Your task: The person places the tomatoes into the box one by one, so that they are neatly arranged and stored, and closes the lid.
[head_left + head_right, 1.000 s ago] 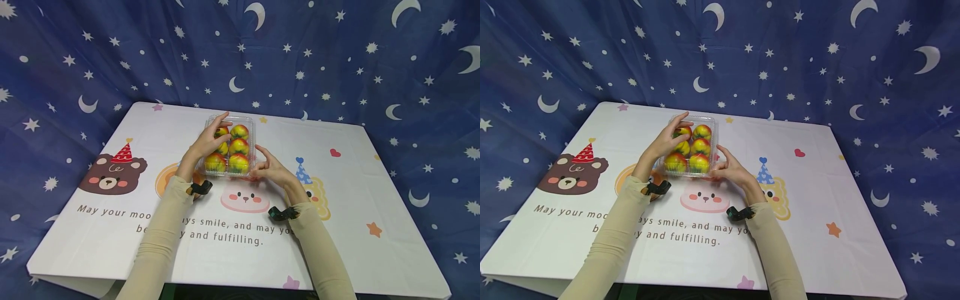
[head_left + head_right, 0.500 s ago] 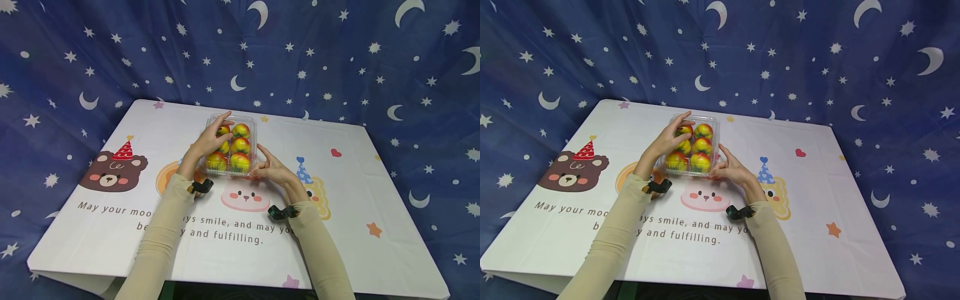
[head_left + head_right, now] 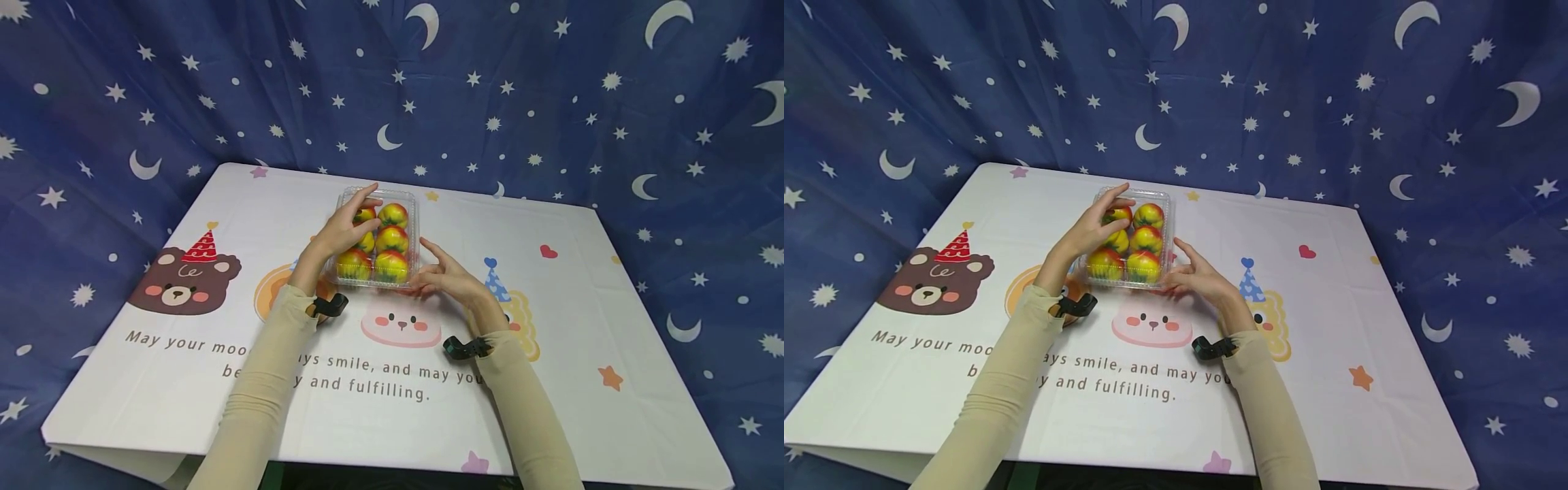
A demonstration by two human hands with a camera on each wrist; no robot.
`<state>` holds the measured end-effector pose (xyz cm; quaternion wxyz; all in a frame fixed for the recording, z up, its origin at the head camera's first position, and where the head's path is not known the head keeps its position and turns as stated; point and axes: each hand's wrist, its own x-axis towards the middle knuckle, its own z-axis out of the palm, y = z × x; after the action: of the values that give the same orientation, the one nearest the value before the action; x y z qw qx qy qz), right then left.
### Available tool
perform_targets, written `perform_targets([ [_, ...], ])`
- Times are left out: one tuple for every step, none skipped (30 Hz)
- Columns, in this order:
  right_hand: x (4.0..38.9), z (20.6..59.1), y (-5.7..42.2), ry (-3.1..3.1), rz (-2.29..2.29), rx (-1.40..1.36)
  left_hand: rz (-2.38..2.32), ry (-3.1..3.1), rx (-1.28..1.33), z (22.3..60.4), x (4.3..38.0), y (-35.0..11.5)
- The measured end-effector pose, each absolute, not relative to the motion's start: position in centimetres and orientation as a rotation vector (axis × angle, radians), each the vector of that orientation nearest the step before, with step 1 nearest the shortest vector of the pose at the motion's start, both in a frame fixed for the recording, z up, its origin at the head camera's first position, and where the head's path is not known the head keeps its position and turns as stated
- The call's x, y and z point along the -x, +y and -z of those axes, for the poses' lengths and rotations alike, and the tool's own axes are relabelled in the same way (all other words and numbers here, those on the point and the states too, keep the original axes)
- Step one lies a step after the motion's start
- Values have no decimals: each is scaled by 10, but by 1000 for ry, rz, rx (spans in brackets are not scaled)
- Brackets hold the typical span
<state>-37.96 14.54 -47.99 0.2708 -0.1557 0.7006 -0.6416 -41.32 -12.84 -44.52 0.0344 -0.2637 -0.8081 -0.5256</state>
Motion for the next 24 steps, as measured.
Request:
perform_targets([
  [381, 479, 145, 1912, 1724, 411, 1616, -2484, 811, 445, 413, -129],
  [383, 479, 145, 1941, 1722, 400, 1614, -2486, 810, 445, 413, -129],
  [385, 479, 145, 1969, 1727, 378, 1615, -2483, 813, 445, 413, -130],
  [388, 479, 144, 2001, 1728, 362, 1610, -2484, 813, 445, 412, -130],
  [390, 478, 144, 2030, 1731, 347, 1608, -2483, 815, 445, 412, -130],
  [392, 478, 143, 2058, 1735, 328, 1604, -2484, 818, 445, 413, -130],
  [395, 479, 142, 2082, 1743, 314, 1600, -2484, 818, 445, 413, -130],
  [398, 479, 141, 2101, 1758, 298, 1592, -2489, 817, 445, 413, -130],
  [401, 480, 139, 2119, 1771, 284, 1587, -2493, 815, 446, 413, -130],
  [404, 480, 137, 2137, 1781, 279, 1582, -2499, 808, 446, 412, -130],
  [408, 480, 134, 2150, 1795, 265, 1577, -2503, 802, 446, 412, -131],
  [412, 481, 132, 2164, 1809, 243, 1571, -2512, 796, 446, 412, -132],
  [415, 481, 130, 2183, 1817, 223, 1571, -2515, 794, 446, 411, -132],
  [419, 480, 128, 2200, 1825, 192, 1568, -2523, 794, 446, 411, -132],
  [422, 480, 126, 2217, 1832, 160, 1568, -2524, 798, 446, 411, -131],
  [427, 480, 125, 2230, 1842, 127, 1561, -2532, 800, 446, 411, -130],
  [430, 480, 125, 2242, 1847, 90, 1544, -2543, 801, 446, 412, -129],
  [434, 480, 124, 2255, 1849, 65, 1535, -2551, 805, 446, 412, -128],
  [438, 479, 123, 2264, 1850, 41, 1525, -2556, 807, 446, 412, -127],
  [443, 478, 121, 2265, 1858, 16, 1510, -2564, 806, 446, 413, -128],
  [448, 477, 119, 2272, 1853, 3, 1497, -2570, 804, 446, 413, -128],
  [453, 476, 116, 2276, 1845, -8, 1487, -2577, 798, 446, 413, -130],
  [457, 475, 113, 2280, 1833, -21, 1483, -2577, 794, 446, 413, -131],
  [462, 474, 111, 2282, 1820, -30, 1480, -2576, 790, 445, 413, -133],
])
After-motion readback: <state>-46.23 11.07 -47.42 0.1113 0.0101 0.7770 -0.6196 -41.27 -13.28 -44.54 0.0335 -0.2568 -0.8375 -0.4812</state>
